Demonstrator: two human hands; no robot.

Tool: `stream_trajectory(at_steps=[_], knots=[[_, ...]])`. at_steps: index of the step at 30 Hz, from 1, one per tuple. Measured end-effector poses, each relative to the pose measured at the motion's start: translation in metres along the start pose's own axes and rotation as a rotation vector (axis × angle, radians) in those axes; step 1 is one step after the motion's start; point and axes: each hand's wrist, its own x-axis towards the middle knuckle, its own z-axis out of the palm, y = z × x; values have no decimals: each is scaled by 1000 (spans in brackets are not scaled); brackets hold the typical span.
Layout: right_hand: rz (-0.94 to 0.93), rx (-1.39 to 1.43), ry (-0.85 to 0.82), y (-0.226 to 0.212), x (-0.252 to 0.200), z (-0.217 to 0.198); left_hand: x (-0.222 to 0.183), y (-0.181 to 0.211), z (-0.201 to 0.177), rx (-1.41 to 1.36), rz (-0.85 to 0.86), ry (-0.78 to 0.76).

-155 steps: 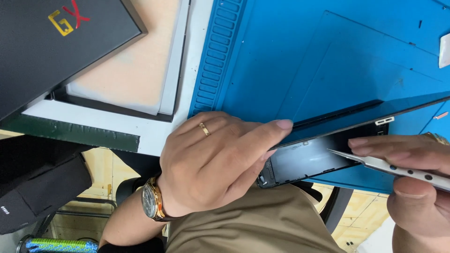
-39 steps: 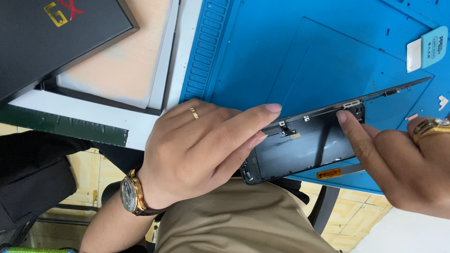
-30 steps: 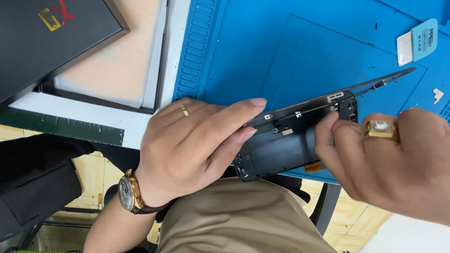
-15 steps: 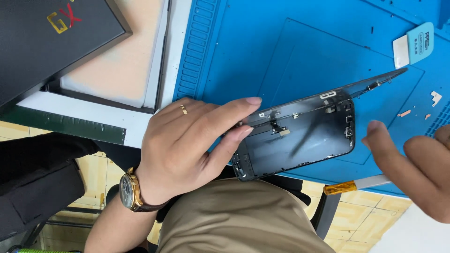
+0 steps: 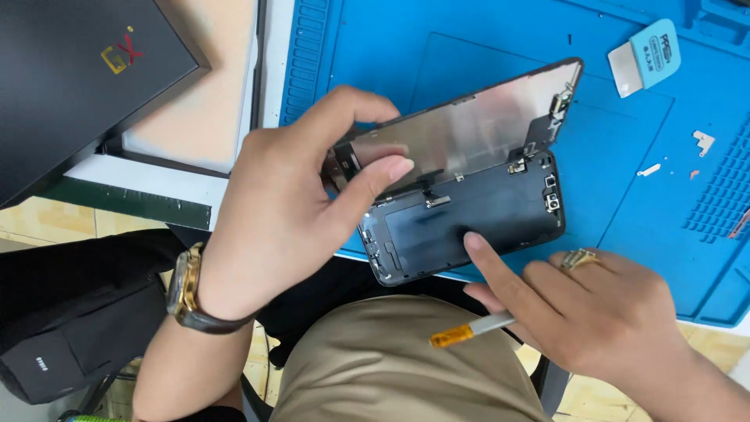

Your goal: Technician disassembling a mobile phone to remove the screen assembly and internal components using specialized tools.

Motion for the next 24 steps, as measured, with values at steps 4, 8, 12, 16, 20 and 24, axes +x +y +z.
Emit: stream_trajectory(at_steps=[4, 8, 12, 16, 20, 24], knots=[[159, 26, 164, -7, 10, 3, 7, 3, -5, 6, -73, -18], [240, 77, 236, -14, 11, 5, 12, 6, -10, -26, -87, -32], [266, 67, 258, -16, 10, 8, 15, 10, -12, -10, -111, -27], [267, 88, 304, -17, 12, 7, 19, 16, -12, 1, -211, -37], [296, 118, 337, -18, 15, 5, 23, 14, -15, 24, -254, -6], [310, 134, 343, -19, 15, 6, 25, 15, -23, 39, -226, 13]])
